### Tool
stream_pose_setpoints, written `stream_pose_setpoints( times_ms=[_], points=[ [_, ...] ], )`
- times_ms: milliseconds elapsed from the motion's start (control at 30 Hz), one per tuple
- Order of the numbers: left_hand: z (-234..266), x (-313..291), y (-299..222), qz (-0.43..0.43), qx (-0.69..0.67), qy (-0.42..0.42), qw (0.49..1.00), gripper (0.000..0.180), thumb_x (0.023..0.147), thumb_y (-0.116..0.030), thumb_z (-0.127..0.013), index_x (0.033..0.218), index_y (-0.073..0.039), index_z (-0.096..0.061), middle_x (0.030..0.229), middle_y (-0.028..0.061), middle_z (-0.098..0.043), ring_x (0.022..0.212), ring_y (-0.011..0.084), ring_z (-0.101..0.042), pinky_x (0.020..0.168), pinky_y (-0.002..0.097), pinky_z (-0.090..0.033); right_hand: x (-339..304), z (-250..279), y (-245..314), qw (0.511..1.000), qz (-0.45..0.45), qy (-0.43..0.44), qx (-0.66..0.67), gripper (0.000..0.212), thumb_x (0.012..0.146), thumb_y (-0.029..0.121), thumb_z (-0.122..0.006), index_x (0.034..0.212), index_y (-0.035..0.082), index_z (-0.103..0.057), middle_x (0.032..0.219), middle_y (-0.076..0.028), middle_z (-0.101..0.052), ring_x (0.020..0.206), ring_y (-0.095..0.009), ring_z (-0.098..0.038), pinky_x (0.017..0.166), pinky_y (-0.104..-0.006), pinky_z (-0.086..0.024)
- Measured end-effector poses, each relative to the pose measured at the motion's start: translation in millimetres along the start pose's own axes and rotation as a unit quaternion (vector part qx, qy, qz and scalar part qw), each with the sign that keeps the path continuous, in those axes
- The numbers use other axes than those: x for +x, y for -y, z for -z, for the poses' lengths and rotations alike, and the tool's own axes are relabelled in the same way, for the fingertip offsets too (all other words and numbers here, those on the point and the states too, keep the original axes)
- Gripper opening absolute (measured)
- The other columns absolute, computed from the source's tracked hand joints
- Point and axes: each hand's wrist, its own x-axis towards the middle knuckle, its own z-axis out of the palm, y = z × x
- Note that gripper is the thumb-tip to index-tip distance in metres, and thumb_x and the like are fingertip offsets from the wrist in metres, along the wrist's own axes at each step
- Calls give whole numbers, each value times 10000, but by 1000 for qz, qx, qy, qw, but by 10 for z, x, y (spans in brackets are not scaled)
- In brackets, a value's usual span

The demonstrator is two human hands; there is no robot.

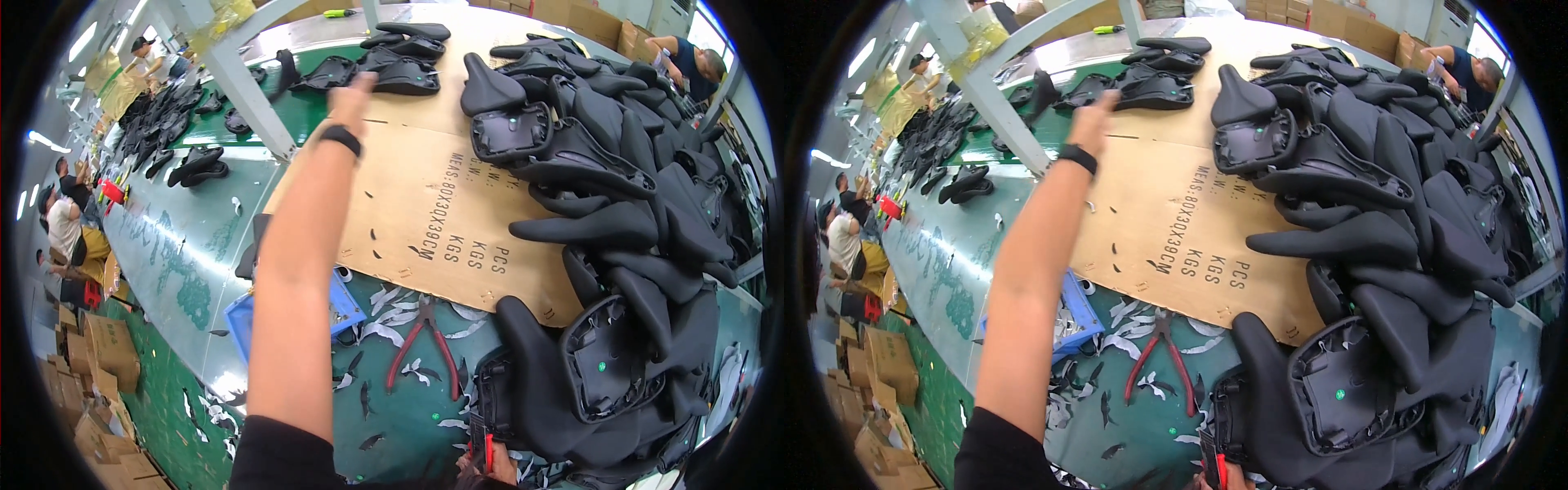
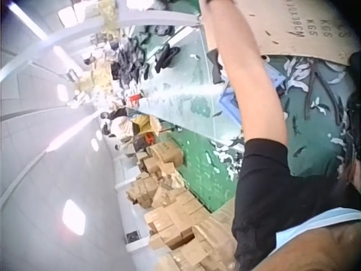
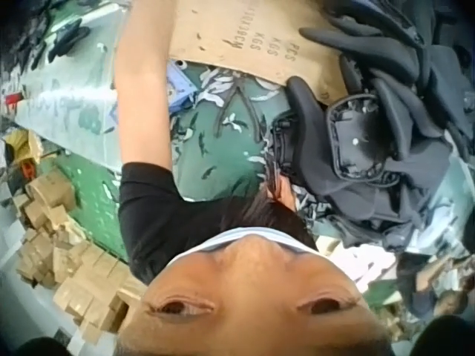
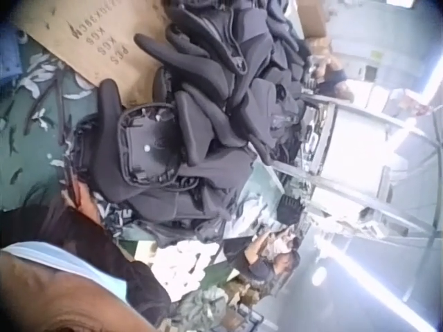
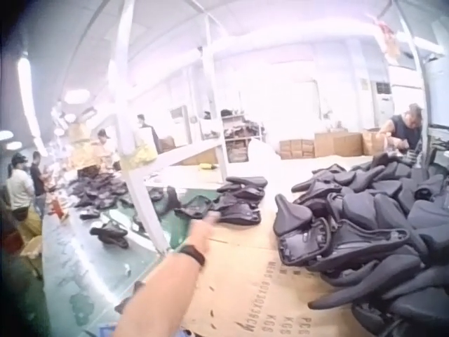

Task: The person trims excess fabric from bicycle seats using a utility knife, discarding the fabric scraps into a cardboard box.

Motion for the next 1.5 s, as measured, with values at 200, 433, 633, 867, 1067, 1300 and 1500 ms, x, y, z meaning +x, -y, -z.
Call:
stream_pose_setpoints(
  times_ms=[200,433,633,867,1067,1300,1500],
  points=[
    [-1262,-1670,-624,178,-33,347,920,538,808,-333,-747,1182,1,-550,1074,99,-615,907,244,-617,719,430,-556,-73,-83,-73,998,-12,-55,27,363,842,216,-726,1159,136,-566,822,-62,-628,745,-184,-603,699,-332,-481],
    [-1099,-1444,-399,-27,-13,67,997,224,779,-88,-714,960,29,-653,837,96,-654,738,185,-611,665,324,-485,-27,25,-5,996,86,-32,2,421,836,244,-723,1188,118,-531,859,-119,-633,760,-244,-611,718,-365,-485],
    [746,-2182,-1639,-284,72,283,913,379,714,-251,-764,1007,-24,-688,857,98,-678,789,185,-630,749,288,-493,-22,172,175,985,35,79,150,456,860,214,-702,1240,72,-494,937,-134,-623,745,-201,-594,702,-359,-490],
    [1763,-3304,-1489,-176,-9,589,788,321,790,-169,-761,1074,-46,-679,984,36,-683,918,110,-604,845,272,-473,-324,229,-113,922,187,-130,314,569,950,228,-513,1406,42,-228,1096,-167,-576,659,-163,-604,437,-273,-501],
    [1444,-4176,-569,-229,54,639,732,314,780,-195,-730,1067,-88,-661,1034,78,-660,1000,254,-599,869,376,-457,-371,278,-322,976,198,-86,33,382,859,73,-605,1210,6,-470,973,-72,-628,858,-147,-556,798,-278,-428],
    [2001,-4895,-532,-345,197,456,796,584,736,-343,-754,1230,-113,-546,1330,138,-477,1276,298,-425,1000,490,-334,-540,238,-158,980,158,-94,-79,361,809,106,-695,1128,16,-551,887,-89,-601,808,-193,-573,782,-303,-453],
    [2260,-5109,-236,-290,271,434,809,498,745,-361,-749,1206,-223,-625,1393,61,-494,1349,264,-375,1093,534,-200,-490,197,118,952,251,-64,-161,506,849,141,-707,1275,3,-473,1058,-213,-648,906,-377,-660,808,-389,-511]
  ],
)
